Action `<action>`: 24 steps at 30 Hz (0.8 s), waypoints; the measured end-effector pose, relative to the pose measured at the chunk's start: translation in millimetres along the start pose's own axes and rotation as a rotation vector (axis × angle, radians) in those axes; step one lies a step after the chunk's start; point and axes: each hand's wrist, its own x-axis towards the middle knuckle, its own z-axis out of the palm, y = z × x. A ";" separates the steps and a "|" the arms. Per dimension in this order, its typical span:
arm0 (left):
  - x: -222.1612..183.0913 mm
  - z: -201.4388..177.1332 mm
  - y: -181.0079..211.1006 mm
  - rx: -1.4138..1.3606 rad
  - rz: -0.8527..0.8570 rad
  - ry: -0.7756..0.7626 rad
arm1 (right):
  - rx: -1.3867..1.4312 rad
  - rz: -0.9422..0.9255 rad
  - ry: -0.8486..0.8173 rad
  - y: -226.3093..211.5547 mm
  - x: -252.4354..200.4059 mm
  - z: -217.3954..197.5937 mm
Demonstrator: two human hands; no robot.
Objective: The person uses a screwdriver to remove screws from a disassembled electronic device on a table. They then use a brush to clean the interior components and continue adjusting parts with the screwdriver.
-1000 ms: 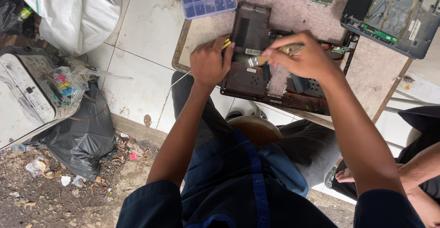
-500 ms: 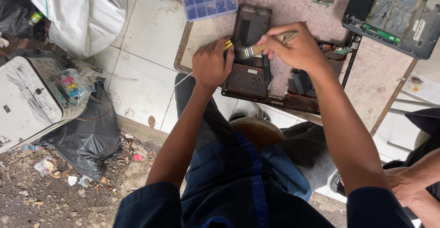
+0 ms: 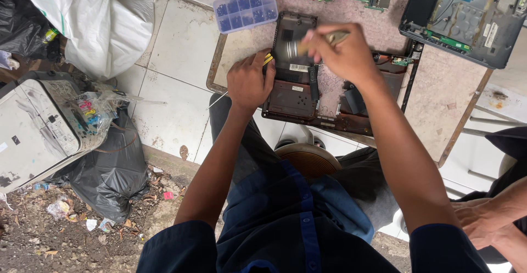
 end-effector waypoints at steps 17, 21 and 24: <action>-0.5 -1.9 2.9 -0.001 0.006 0.015 | -0.322 -0.191 0.092 -33.3 -16.4 -30.5; -1.1 -0.1 1.1 0.001 0.010 0.025 | -0.335 0.051 -0.051 -38.9 -23.6 -39.6; -1.5 -0.2 2.3 -0.001 0.013 0.033 | -0.304 0.059 -0.030 -34.8 -26.8 -43.2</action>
